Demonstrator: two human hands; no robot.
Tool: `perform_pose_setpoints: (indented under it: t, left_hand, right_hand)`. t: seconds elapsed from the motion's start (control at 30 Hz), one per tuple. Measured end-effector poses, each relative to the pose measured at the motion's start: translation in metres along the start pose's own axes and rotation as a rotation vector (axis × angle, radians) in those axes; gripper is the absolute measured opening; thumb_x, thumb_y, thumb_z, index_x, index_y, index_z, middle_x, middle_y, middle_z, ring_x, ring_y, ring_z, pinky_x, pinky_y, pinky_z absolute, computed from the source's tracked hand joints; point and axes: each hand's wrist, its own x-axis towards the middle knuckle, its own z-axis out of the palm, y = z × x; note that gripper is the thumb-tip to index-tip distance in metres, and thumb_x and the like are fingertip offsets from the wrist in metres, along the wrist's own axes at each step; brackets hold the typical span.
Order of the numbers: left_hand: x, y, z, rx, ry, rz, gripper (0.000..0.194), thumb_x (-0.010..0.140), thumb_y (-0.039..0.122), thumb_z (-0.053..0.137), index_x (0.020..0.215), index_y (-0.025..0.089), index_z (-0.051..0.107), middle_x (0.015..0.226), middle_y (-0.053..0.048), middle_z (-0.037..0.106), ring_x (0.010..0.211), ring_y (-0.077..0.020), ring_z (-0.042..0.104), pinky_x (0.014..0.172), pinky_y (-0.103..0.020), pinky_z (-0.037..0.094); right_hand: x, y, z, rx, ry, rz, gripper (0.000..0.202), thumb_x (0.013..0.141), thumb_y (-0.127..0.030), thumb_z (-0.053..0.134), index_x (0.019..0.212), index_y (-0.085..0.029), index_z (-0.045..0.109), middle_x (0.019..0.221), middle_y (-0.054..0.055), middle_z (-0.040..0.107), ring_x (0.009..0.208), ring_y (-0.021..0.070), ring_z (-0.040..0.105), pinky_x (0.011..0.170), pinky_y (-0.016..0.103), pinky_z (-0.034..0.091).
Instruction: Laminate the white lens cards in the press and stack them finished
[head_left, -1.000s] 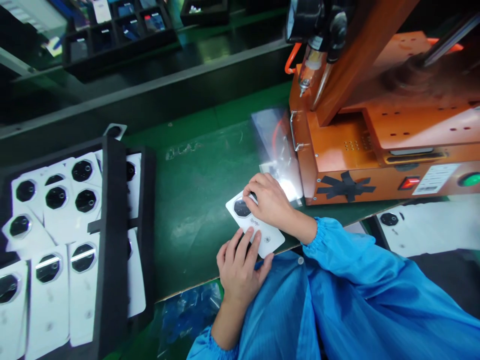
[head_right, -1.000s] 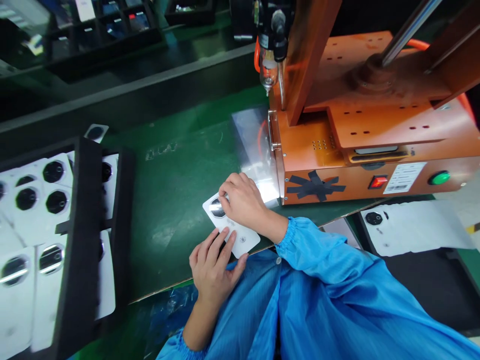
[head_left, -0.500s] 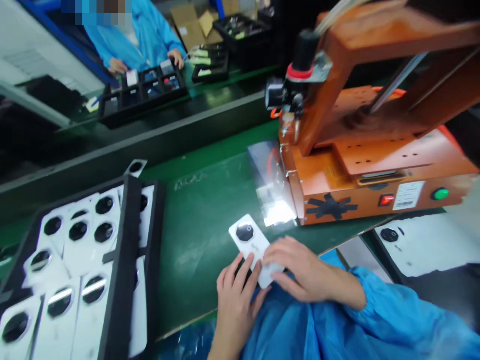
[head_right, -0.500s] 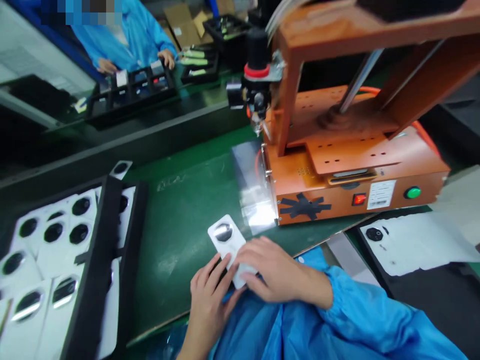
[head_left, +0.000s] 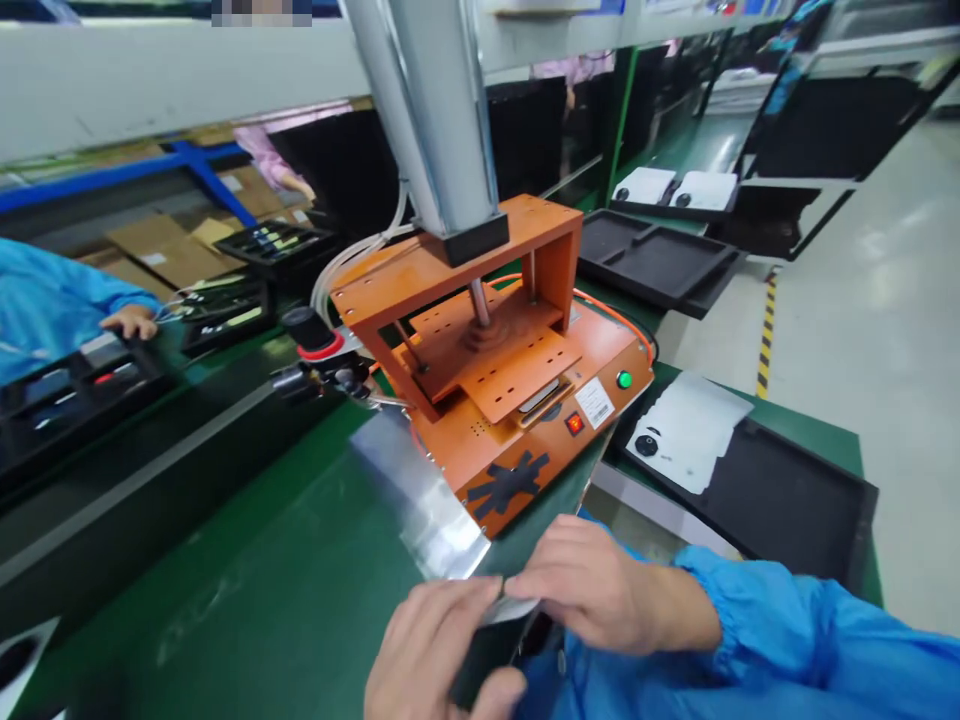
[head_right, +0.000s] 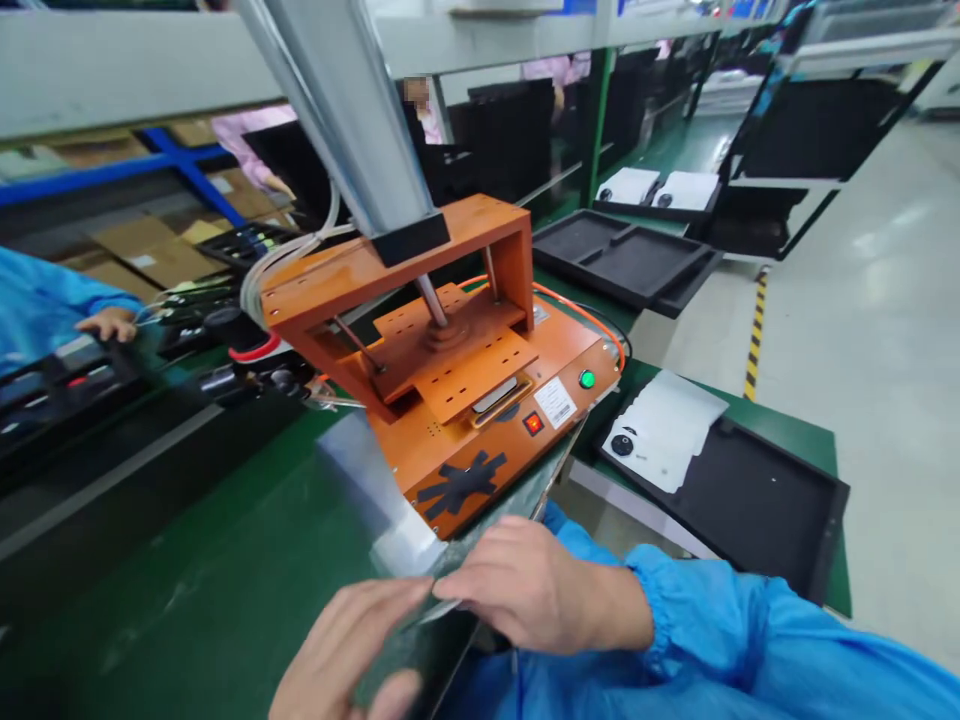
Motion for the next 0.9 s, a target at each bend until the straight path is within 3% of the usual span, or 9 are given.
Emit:
perform_pose_setpoints:
  t: [0.13,0.23,0.33,0.43,0.5,0.67,0.77,0.83,0.9]
  left_hand:
    - [0.060,-0.005,0.010,-0.525,0.101,-0.586,0.041,0.097,0.047,0.058,0.128,0.023,0.065,0.110,-0.011,0.073,0.081,-0.0191,0.070,0.063,-0.031,0.059]
    - [0.105,-0.011,0.027,-0.939,0.114,-0.831,0.065,0.087,0.047,0.069,0.141,0.017,0.050,0.119,-0.016,0.068,0.086,-0.0210,0.071,0.054,-0.027,0.056]
    - [0.143,-0.014,0.047,-1.077,0.102,-0.843,0.060,0.080,0.042,0.076,0.130,0.015,0.056,0.121,-0.017,0.067,0.088,-0.0210,0.073,0.051,-0.023,0.054]
    - [0.174,-0.014,0.066,-1.095,0.163,-0.774,0.049,0.073,0.042,0.079,0.109,0.014,0.062,0.118,-0.016,0.068,0.081,-0.0202,0.073,0.043,-0.019,0.045]
    - [0.190,-0.016,0.080,-1.080,0.252,-0.745,0.048,0.072,0.043,0.079,0.107,0.015,0.061,0.116,-0.015,0.069,0.080,-0.0197,0.073,0.043,-0.018,0.041]
    - [0.218,-0.023,0.102,-0.978,0.508,-0.688,0.047,0.071,0.034,0.077,0.112,0.016,0.059,0.109,-0.011,0.070,0.081,-0.0178,0.070,0.054,-0.022,0.050]
    - [0.213,-0.016,0.099,-0.939,0.585,-0.647,0.056,0.074,0.027,0.075,0.126,0.019,0.055,0.115,-0.010,0.071,0.092,-0.0188,0.071,0.065,-0.023,0.054]
    - [0.192,-0.005,0.091,-0.950,0.525,-0.650,0.064,0.078,0.025,0.072,0.138,0.021,0.049,0.112,-0.009,0.073,0.093,-0.0192,0.072,0.068,-0.025,0.056]
    - [0.154,0.008,0.083,-0.938,0.406,-0.680,0.059,0.083,0.028,0.069,0.140,0.023,0.052,0.109,-0.008,0.075,0.091,-0.0202,0.072,0.068,-0.027,0.056]
  right_hand:
    - [-0.027,-0.001,-0.063,0.043,0.183,0.049,0.029,0.098,-0.016,0.055,0.121,-0.030,0.066,0.101,0.003,0.078,0.093,0.0180,0.074,0.082,0.036,0.060]
    - [-0.049,-0.002,-0.103,-0.168,0.382,0.054,0.035,0.097,-0.017,0.058,0.127,-0.033,0.067,0.106,0.005,0.079,0.099,0.0212,0.076,0.080,0.039,0.062]
    - [-0.066,0.001,-0.122,-0.486,0.457,0.040,0.045,0.093,-0.015,0.061,0.132,-0.037,0.067,0.109,0.006,0.079,0.102,0.0247,0.076,0.075,0.042,0.062]
    - [-0.074,0.013,-0.121,-0.680,0.452,0.023,0.055,0.091,-0.010,0.062,0.138,-0.037,0.063,0.114,0.005,0.078,0.106,0.0256,0.075,0.076,0.043,0.061]
    - [-0.073,0.025,-0.116,-0.718,0.461,-0.001,0.056,0.090,-0.009,0.062,0.140,-0.035,0.062,0.118,0.005,0.077,0.107,0.0262,0.075,0.078,0.043,0.061]
    - [-0.051,0.070,-0.103,-0.709,0.514,-0.095,0.044,0.094,-0.012,0.059,0.132,-0.033,0.067,0.121,0.005,0.076,0.109,0.0252,0.075,0.081,0.042,0.061]
    - [-0.031,0.101,-0.098,-0.715,0.518,-0.087,0.033,0.097,-0.016,0.057,0.120,-0.033,0.073,0.118,0.004,0.077,0.111,0.0230,0.074,0.084,0.040,0.060]
    - [-0.018,0.118,-0.094,-0.700,0.487,-0.091,0.028,0.099,-0.020,0.055,0.114,-0.031,0.075,0.117,0.004,0.077,0.114,0.0220,0.073,0.087,0.039,0.059]
    - [-0.003,0.131,-0.090,-0.662,0.451,-0.128,0.028,0.101,-0.023,0.051,0.113,-0.030,0.076,0.119,0.005,0.077,0.119,0.0213,0.070,0.089,0.039,0.058]
